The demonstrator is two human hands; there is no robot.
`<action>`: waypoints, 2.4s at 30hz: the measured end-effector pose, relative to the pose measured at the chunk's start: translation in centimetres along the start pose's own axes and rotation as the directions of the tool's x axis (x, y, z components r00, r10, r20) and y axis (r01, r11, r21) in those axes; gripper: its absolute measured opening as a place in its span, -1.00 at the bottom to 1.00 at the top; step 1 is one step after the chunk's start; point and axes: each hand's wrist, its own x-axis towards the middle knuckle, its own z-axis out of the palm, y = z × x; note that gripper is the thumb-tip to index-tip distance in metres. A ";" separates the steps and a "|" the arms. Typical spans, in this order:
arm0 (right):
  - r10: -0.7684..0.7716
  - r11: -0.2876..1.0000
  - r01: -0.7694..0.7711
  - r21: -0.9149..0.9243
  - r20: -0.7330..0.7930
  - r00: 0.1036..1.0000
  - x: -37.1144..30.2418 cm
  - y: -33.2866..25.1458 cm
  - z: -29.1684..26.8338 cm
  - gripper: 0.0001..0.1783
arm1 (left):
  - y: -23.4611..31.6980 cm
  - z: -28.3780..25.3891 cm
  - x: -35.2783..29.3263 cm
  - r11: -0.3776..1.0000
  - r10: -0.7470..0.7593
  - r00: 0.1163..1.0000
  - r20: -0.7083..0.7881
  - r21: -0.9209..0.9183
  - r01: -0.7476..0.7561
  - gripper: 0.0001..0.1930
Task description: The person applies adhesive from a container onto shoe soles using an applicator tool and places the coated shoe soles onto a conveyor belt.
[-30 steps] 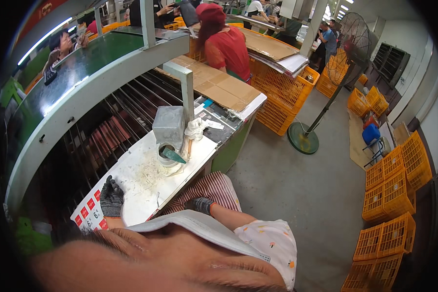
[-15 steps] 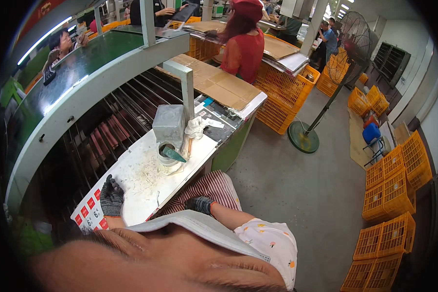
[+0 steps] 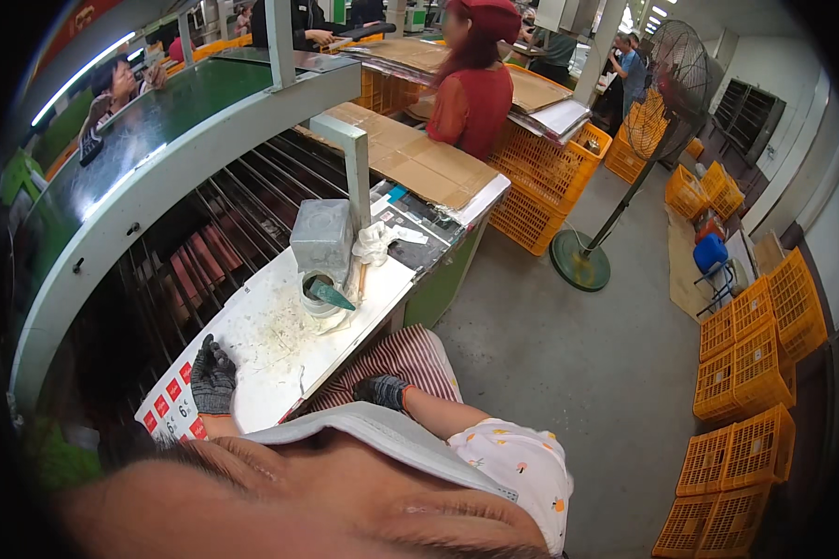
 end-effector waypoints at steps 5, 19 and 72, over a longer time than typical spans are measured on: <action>0.016 1.000 -0.015 0.016 -0.068 0.998 -0.3 0.0 0.2 -0.79 | 0.0 -0.1 0.0 1.000 -0.006 1.000 0.018 0.001 0.006 -0.67; -0.075 0.997 0.076 0.022 -0.023 0.997 0.2 0.4 0.7 -0.84 | 0.1 -0.5 0.2 1.000 -0.014 0.999 0.028 -0.008 0.014 -0.68; 0.005 1.000 -0.008 0.025 0.106 0.994 0.6 -0.6 -1.1 -0.84 | 0.1 -0.6 0.6 1.000 0.014 0.998 -0.064 0.004 -0.013 -0.71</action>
